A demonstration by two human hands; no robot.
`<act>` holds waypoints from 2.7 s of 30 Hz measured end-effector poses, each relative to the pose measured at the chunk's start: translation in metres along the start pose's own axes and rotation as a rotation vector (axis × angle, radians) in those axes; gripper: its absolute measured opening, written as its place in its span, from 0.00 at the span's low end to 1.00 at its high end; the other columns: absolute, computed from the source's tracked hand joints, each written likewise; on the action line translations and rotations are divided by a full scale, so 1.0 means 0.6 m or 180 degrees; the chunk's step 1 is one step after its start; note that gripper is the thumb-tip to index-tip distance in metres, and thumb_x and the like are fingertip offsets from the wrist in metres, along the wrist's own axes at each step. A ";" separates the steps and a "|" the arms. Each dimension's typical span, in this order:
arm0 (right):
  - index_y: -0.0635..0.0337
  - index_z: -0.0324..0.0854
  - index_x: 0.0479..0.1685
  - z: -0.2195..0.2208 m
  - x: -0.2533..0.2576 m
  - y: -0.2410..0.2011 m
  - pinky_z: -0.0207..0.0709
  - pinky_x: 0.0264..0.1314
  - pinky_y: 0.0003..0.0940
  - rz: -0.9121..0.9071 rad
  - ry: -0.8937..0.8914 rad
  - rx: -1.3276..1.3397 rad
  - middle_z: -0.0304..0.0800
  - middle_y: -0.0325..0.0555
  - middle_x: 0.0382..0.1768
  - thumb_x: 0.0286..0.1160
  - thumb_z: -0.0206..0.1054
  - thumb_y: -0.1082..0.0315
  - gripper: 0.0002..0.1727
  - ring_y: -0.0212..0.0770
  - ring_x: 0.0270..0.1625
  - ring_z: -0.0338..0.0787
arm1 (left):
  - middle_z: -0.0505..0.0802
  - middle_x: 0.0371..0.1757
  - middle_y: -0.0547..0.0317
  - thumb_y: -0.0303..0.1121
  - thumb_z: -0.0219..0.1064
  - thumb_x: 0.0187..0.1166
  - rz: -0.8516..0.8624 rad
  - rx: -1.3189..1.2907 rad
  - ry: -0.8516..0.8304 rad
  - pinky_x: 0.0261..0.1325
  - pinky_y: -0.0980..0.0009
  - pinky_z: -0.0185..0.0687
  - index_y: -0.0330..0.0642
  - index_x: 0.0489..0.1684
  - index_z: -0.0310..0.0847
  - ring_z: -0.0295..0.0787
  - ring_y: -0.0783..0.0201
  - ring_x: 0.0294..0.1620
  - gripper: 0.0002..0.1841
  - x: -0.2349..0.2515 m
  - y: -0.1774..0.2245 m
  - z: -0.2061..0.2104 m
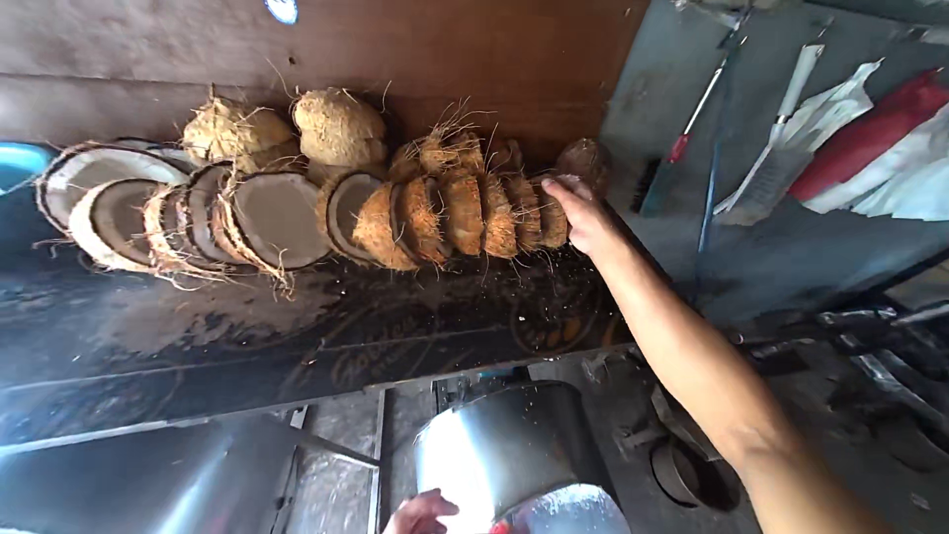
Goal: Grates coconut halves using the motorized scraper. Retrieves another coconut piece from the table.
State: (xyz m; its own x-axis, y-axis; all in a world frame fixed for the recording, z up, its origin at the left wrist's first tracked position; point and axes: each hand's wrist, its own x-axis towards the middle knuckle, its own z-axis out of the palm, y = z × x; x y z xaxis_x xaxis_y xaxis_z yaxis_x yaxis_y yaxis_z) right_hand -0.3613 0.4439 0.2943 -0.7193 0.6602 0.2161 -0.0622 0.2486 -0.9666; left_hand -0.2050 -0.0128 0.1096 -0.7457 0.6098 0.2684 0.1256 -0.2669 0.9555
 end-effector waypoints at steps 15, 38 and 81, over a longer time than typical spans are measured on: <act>0.34 0.72 0.82 -0.293 -0.608 0.127 0.76 0.80 0.46 -0.0947 -0.1770 0.0879 0.87 0.39 0.71 0.84 0.62 0.46 0.27 0.45 0.75 0.84 | 0.88 0.68 0.46 0.72 0.73 0.60 -0.1252 -0.3525 -0.0489 0.57 0.51 0.92 0.53 0.81 0.67 0.90 0.47 0.64 0.49 -0.001 -0.017 0.346; 0.46 0.69 0.74 -0.007 -0.747 0.489 0.89 0.52 0.48 0.3281 -0.0039 0.1775 0.85 0.44 0.57 0.88 0.56 0.46 0.23 0.44 0.54 0.89 | 0.91 0.57 0.39 0.50 0.73 0.77 -0.2172 0.1883 0.0776 0.65 0.40 0.80 0.36 0.63 0.84 0.88 0.44 0.60 0.26 -0.066 -0.335 0.239; 0.40 0.47 0.90 -0.035 -0.750 0.502 0.82 0.68 0.63 0.3059 -0.0236 0.1804 0.69 0.49 0.82 0.85 0.54 0.37 0.39 0.55 0.78 0.78 | 0.88 0.51 0.57 0.26 0.57 0.86 -0.2204 -0.0598 0.1143 0.59 0.73 0.82 0.32 0.65 0.76 0.84 0.74 0.51 0.14 -0.071 -0.435 0.205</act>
State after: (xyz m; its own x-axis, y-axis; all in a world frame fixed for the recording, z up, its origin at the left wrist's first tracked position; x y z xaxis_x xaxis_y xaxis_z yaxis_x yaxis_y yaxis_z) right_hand -0.0415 0.2366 -0.0915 -0.6764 0.3557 -0.6450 0.2490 -0.7137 -0.6547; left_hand -0.1253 0.1228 -0.1361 -0.7830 0.4141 -0.4642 -0.5312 -0.0566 0.8454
